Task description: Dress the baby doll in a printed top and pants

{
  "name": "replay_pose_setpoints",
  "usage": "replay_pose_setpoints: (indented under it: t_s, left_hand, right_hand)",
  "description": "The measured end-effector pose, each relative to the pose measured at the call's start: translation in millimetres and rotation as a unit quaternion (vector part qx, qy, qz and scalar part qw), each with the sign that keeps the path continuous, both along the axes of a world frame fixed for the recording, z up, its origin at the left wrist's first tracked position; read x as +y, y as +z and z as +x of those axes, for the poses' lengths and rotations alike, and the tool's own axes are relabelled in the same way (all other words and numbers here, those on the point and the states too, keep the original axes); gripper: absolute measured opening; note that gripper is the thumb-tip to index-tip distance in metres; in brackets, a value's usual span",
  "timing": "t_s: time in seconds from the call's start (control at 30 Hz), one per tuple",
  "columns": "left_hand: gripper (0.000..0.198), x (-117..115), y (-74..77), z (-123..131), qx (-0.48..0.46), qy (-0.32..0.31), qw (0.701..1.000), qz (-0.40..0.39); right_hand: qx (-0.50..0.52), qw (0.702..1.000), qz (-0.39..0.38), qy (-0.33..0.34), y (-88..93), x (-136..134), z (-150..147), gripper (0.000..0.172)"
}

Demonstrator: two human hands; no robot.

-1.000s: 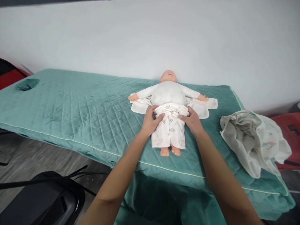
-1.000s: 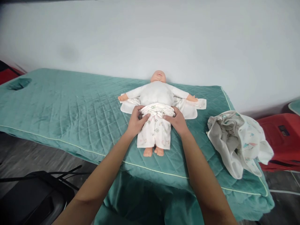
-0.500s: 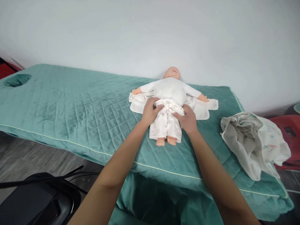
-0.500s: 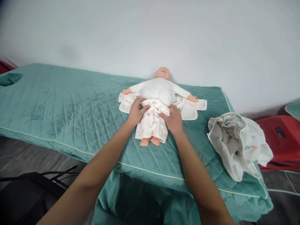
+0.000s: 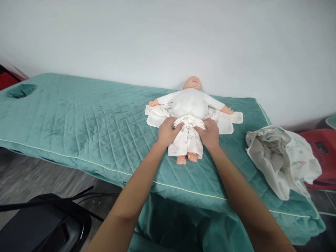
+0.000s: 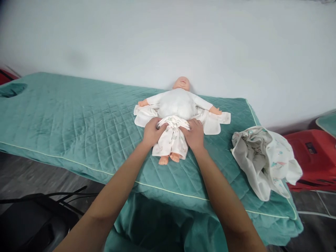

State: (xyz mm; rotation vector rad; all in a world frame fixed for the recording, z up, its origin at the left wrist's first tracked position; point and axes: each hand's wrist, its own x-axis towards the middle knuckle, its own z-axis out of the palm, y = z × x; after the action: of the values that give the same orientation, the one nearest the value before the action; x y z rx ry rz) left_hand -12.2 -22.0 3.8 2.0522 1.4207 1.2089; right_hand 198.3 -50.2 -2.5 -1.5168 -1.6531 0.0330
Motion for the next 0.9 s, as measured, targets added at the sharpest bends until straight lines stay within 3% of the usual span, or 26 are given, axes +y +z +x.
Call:
replay_pose_setpoints:
  t_s: [0.13,0.3,0.5,0.9]
  left_hand:
    - [0.021,-18,-0.5,-3,0.007,-0.001,1.0,0.009]
    - [0.024,-17,-3.1,-3,0.03,-0.001,0.999,0.024]
    - [0.025,-13,-5.3,-4,0.037,-0.006,0.999,0.026]
    - [0.027,-16,-0.3,-6,-0.007,-0.02,0.998,0.066]
  right_hand:
    - [0.016,1.0,-0.014,0.006,0.9,-1,0,0.027]
    - [0.098,0.993,-0.072,0.01,8.5,-13,-3,0.02]
    - [0.183,0.972,-0.145,0.027,16.9,-44,-17,0.032]
    - [0.17,0.977,-0.125,0.041,13.0,-40,-15,0.036]
